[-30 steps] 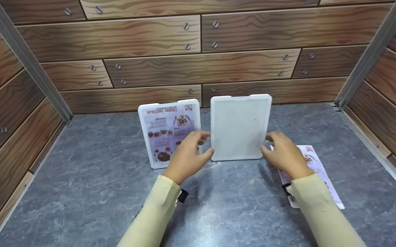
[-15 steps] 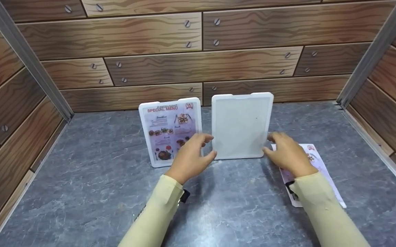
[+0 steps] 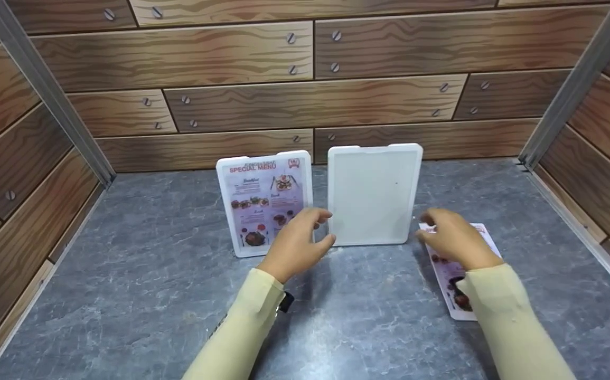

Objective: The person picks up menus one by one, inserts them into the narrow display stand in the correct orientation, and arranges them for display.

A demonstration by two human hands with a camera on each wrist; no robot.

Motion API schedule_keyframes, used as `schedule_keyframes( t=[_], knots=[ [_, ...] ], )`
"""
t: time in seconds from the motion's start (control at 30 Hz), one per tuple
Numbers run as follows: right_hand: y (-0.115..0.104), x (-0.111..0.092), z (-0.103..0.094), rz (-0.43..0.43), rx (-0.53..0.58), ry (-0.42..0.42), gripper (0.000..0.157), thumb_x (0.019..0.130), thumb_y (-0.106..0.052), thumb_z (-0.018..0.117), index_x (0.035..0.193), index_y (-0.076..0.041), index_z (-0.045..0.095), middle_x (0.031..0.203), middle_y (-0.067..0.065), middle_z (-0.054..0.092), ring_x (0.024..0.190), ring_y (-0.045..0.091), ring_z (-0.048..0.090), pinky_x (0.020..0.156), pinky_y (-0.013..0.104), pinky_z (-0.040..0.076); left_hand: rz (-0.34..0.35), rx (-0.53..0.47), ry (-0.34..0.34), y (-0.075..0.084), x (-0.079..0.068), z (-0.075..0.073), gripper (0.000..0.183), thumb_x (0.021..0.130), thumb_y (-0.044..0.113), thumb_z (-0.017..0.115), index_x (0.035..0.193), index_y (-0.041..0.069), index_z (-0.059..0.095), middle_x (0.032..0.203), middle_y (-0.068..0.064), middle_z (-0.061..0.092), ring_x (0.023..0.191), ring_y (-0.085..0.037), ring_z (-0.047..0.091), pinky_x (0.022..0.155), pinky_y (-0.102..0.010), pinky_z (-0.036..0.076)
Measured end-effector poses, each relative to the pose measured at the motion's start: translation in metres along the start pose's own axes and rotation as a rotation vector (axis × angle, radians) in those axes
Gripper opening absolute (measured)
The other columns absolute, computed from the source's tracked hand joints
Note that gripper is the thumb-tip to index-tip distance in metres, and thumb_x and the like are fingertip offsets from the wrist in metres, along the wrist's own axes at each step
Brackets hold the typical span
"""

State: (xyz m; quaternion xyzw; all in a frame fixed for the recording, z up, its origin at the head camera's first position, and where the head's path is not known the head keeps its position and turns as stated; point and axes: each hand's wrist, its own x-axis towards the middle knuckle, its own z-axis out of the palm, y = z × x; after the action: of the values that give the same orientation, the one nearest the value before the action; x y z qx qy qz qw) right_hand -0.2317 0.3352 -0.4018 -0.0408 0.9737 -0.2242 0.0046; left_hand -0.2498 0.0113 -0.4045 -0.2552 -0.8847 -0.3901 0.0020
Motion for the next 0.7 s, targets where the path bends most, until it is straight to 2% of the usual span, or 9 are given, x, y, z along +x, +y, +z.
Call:
schedule_keyframes(
  t=[0.1,0.23,0.33,0.4,0.47,0.57,0.7],
  knots=[
    [0.012,-0.002,-0.008,0.044,-0.014,-0.013,0.051,0.099,-0.024,0.064,0.134,0.012,0.056,0.133,0.038,0.057,0.121,0.057,0.054,0.099,0.069,0.043,0.003,-0.004,-0.003,-0.001,-0.001,0.001,0.043,0.098,0.023,0.069,0.138,0.009,0.059,0.133,-0.011,0.063,0.121,-0.029,0.063,0.104,-0.042,0.050],
    [0.034,-0.004,-0.020,0.126,-0.045,-0.082,0.060,0.097,-0.024,0.064,0.136,0.019,0.047,0.134,0.045,0.050,0.123,0.062,0.048,0.101,0.072,0.039,0.008,-0.003,-0.016,-0.001,-0.002,0.002,0.043,0.098,0.024,0.069,0.137,0.009,0.060,0.131,-0.011,0.064,0.120,-0.029,0.063,0.103,-0.042,0.050],
    [0.050,-0.006,-0.025,0.187,-0.062,-0.127,0.063,0.092,-0.023,0.069,0.129,0.023,0.047,0.126,0.048,0.051,0.112,0.061,0.053,0.098,0.071,0.042,0.011,0.010,-0.027,0.000,-0.002,0.002,0.042,0.098,0.025,0.069,0.136,0.008,0.060,0.129,-0.011,0.065,0.119,-0.028,0.063,0.101,-0.042,0.051],
    [0.057,-0.007,-0.025,0.244,-0.071,-0.152,0.070,0.088,-0.030,0.073,0.123,0.026,0.048,0.119,0.048,0.052,0.104,0.057,0.056,0.094,0.070,0.045,0.009,0.014,-0.036,0.000,-0.002,0.001,0.042,0.098,0.025,0.069,0.136,0.008,0.061,0.128,-0.011,0.066,0.118,-0.027,0.064,0.101,-0.042,0.051],
    [0.062,-0.009,-0.023,0.312,-0.079,-0.176,0.084,0.086,-0.043,0.076,0.122,0.027,0.047,0.116,0.048,0.050,0.101,0.055,0.055,0.092,0.069,0.046,0.006,0.018,-0.047,0.000,-0.002,0.001,0.042,0.098,0.024,0.069,0.136,0.008,0.061,0.126,-0.011,0.067,0.117,-0.027,0.064,0.100,-0.042,0.051],
    [0.066,-0.012,-0.021,0.405,-0.077,-0.215,0.112,0.083,-0.063,0.074,0.130,0.031,0.037,0.123,0.053,0.039,0.111,0.062,0.047,0.097,0.071,0.043,0.004,0.026,-0.069,0.000,-0.001,0.002,0.041,0.098,0.025,0.069,0.135,0.008,0.062,0.123,-0.011,0.068,0.115,-0.027,0.065,0.099,-0.042,0.052],
    [0.070,-0.015,-0.021,0.461,-0.052,-0.264,0.127,0.081,-0.076,0.067,0.138,0.031,0.029,0.132,0.060,0.019,0.124,0.073,0.027,0.104,0.076,0.033,0.002,0.039,-0.103,0.001,-0.001,0.004,0.041,0.098,0.026,0.069,0.135,0.009,0.062,0.121,-0.010,0.069,0.113,-0.025,0.066,0.098,-0.041,0.052]
  ],
)
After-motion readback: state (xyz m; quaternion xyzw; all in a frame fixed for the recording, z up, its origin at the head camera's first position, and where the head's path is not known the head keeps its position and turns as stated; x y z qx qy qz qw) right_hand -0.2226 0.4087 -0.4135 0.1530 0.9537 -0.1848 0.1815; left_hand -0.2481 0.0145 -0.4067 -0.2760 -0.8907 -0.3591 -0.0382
